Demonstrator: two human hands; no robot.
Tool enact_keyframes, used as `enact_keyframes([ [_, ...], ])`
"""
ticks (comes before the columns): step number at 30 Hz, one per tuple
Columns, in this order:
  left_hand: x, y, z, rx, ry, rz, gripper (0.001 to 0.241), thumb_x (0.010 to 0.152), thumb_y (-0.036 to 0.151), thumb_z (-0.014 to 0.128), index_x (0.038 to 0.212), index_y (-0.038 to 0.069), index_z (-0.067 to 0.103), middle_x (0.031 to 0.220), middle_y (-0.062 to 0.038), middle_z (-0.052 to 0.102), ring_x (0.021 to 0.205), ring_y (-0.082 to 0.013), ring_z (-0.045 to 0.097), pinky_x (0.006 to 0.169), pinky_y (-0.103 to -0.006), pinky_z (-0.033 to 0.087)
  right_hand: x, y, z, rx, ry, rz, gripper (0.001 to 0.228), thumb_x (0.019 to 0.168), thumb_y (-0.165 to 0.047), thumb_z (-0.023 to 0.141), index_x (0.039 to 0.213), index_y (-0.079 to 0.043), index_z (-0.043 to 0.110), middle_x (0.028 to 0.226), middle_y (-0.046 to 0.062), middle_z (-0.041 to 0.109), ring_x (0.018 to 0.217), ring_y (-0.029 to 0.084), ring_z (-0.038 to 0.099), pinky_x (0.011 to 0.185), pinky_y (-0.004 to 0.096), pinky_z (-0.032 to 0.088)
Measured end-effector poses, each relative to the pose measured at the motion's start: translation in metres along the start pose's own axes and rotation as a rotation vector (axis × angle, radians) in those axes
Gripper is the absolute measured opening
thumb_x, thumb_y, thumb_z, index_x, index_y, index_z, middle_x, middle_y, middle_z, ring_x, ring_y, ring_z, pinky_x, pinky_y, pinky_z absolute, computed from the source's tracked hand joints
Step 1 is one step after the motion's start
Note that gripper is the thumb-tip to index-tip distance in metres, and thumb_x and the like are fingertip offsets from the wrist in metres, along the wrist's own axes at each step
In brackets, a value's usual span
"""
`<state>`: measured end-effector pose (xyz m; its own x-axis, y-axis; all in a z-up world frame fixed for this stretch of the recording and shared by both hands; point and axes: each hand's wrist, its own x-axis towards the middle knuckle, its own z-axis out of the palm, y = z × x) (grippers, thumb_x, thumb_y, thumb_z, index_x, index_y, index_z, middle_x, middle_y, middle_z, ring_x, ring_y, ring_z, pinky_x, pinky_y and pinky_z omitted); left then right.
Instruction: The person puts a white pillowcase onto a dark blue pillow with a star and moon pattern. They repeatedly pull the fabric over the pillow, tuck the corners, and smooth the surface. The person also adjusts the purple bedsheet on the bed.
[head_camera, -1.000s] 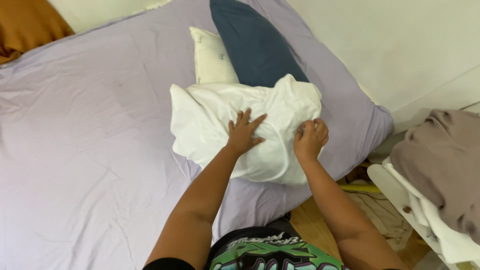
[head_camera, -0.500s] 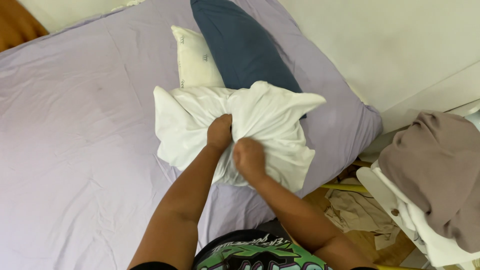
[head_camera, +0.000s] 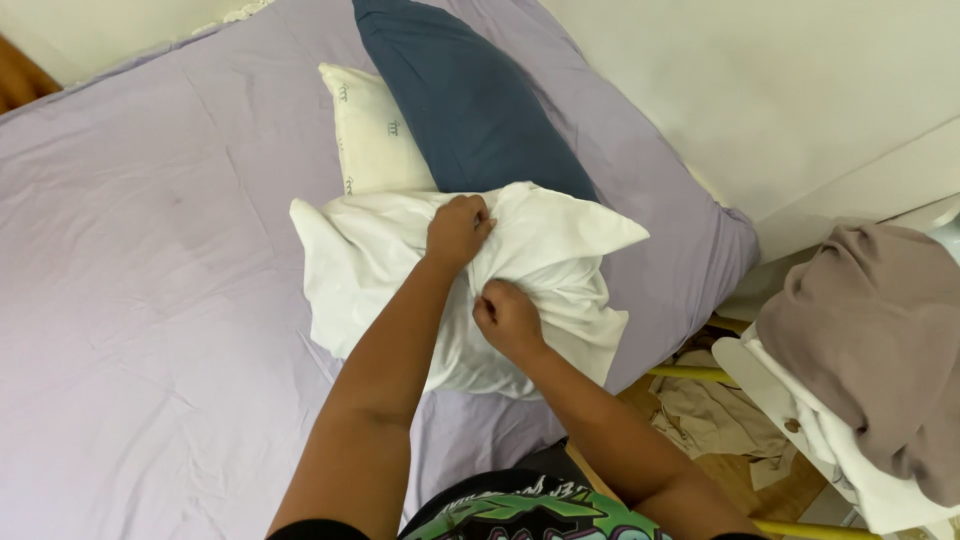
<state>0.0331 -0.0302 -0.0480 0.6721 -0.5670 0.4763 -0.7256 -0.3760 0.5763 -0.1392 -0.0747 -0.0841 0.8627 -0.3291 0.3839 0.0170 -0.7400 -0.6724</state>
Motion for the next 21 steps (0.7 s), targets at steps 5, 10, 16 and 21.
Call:
enact_keyframes([
  [5,-0.011,-0.02,0.023,-0.45,-0.116,-0.451,0.017,0.102,0.023,0.066,0.098,0.007,0.061,0.087,-0.008,0.063,0.078,-0.0197,0.058,0.074,-0.0327,0.05,0.027,-0.007,-0.051,-0.179,0.266,0.346,0.037,0.093,-0.035,0.076,0.093,-0.006,0.052,0.086,0.012,0.056,0.065,0.029,0.058,0.059,0.043,0.049],
  [10,-0.05,-0.073,0.053,-1.236,0.106,-0.769,0.013,0.103,0.02,0.061,0.103,0.008,0.059,0.094,-0.004,0.062,0.087,-0.015,0.056,0.083,-0.0312,0.051,0.063,0.012,-0.044,-0.465,0.014,0.367,0.041,0.089,-0.04,0.075,0.107,-0.007,0.057,0.102,0.016,0.055,0.083,0.033,0.06,0.064,0.047,0.049],
  [16,-0.049,-0.022,-0.031,-0.694,-0.331,-0.475,0.05,0.081,0.027,0.081,0.118,0.011,0.05,0.113,-0.009,0.059,0.114,-0.0278,0.05,0.104,-0.0453,0.041,0.065,0.03,-0.028,-0.607,0.002,0.249,0.017,0.095,-0.016,0.064,0.112,-0.014,0.067,0.103,0.01,0.058,0.093,0.03,0.058,0.076,0.049,0.044],
  [21,-0.066,-0.038,0.011,0.136,-0.572,-0.031,0.095,0.063,0.039,0.089,0.14,0.009,0.042,0.139,-0.016,0.056,0.145,-0.0397,0.024,0.115,-0.0631,0.009,0.064,0.01,-0.022,-0.68,0.101,0.064,0.013,0.088,-0.011,0.064,0.098,-0.013,0.071,0.093,0.007,0.059,0.092,0.029,0.057,0.08,0.047,0.041],
])
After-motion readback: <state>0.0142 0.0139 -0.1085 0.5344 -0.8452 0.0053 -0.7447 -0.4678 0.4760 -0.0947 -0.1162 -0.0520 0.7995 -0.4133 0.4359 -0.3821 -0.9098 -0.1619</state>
